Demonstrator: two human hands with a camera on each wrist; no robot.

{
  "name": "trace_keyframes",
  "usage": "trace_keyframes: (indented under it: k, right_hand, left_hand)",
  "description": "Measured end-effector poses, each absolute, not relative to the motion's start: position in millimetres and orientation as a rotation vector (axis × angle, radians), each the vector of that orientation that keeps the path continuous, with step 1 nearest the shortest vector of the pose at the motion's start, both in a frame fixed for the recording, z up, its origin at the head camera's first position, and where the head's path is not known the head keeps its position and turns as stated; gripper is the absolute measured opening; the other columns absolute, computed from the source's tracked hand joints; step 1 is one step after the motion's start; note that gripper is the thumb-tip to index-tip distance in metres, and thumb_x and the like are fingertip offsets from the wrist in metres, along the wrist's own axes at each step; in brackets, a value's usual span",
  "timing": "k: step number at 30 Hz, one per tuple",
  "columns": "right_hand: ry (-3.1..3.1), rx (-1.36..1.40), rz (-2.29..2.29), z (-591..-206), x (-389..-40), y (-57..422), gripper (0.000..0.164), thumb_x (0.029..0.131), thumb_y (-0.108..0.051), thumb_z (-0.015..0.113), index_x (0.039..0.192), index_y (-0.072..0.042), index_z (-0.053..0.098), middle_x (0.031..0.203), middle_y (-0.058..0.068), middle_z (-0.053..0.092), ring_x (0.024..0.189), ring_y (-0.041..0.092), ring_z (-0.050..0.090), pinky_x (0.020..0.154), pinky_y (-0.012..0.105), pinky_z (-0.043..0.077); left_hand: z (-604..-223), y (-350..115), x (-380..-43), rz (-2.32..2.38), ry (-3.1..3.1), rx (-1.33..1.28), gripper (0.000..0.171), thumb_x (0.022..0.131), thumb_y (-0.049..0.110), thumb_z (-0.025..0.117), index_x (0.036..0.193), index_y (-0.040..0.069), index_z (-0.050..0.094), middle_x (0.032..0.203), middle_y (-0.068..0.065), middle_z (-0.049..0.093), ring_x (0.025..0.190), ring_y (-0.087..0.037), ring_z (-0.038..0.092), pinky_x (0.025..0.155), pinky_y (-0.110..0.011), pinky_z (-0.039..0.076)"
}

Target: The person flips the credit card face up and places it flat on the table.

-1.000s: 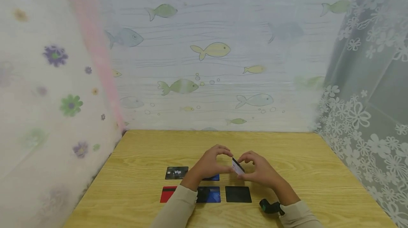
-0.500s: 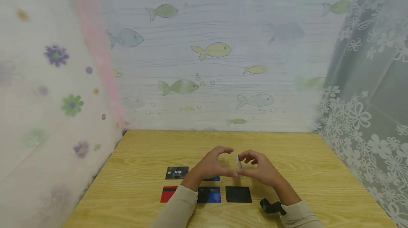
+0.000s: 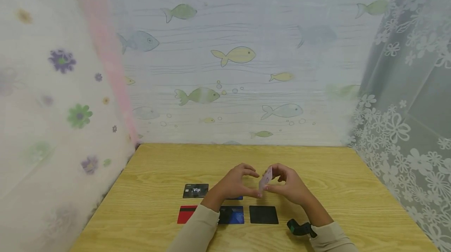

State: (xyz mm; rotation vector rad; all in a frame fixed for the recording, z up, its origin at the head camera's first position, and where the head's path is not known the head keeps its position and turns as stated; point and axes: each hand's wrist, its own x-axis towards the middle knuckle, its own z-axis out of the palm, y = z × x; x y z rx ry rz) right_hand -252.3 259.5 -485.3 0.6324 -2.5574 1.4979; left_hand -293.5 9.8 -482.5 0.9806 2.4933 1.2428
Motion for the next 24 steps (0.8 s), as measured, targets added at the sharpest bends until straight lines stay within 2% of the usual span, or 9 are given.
trace_keyframes:
  k: [4,7,13,18,24]
  right_hand:
    - [-2.542,0.645,1.521,-485.4,-252.4,259.5,0.043,0.087,-0.023,0.085,0.123,-0.012,0.063,0.108,0.003,0.069,0.097,0.019,0.063,0.076,0.033,0.05]
    - [-2.533,0.655,1.534,-485.9,-252.5,259.8,0.043,0.088,-0.022,0.085,0.124,-0.01,0.063,0.108,0.003,0.07,0.097,0.018,0.063,0.076,0.033,0.051]
    - [-2.531,0.663,1.553,-487.2,-252.8,261.0,0.044,0.088,-0.021,0.084,0.124,-0.009,0.063,0.108,0.002,0.073,0.097,0.018,0.064,0.076,0.033,0.05]
    - [-2.534,0.67,1.558,-488.8,-253.4,263.0,0.043,0.088,-0.021,0.084,0.125,-0.008,0.063,0.11,0.003,0.072,0.098,0.021,0.063,0.076,0.034,0.05]
    - [-2.559,0.647,1.516,-490.3,-254.2,266.0,0.039,0.088,-0.024,0.084,0.121,-0.015,0.067,0.108,0.004,0.069,0.098,0.02,0.061,0.076,0.034,0.049]
  left_hand:
    - [-483.5,10.6,-294.4,1.232,2.521,1.001,0.055,0.077,0.048,0.09,0.123,0.021,0.075,0.146,-0.004,0.055,0.136,-0.027,0.051,0.108,-0.05,0.049]
    - [-483.9,10.7,-294.9,1.225,2.547,1.004,0.047,0.077,0.048,0.091,0.116,0.024,0.077,0.144,-0.002,0.057,0.135,-0.028,0.052,0.108,-0.051,0.049]
    - [-485.3,10.3,-295.5,1.23,2.563,0.974,0.043,0.076,0.047,0.091,0.111,0.025,0.077,0.142,0.003,0.056,0.136,-0.027,0.052,0.109,-0.051,0.048]
    - [-485.3,10.0,-295.3,1.222,2.578,0.965,0.041,0.075,0.047,0.092,0.108,0.027,0.077,0.147,0.0,0.053,0.138,-0.03,0.049,0.111,-0.054,0.046]
    - [-485.7,9.5,-296.1,1.194,2.613,0.963,0.039,0.075,0.045,0.092,0.106,0.028,0.077,0.148,-0.004,0.052,0.137,-0.031,0.05,0.111,-0.054,0.046]
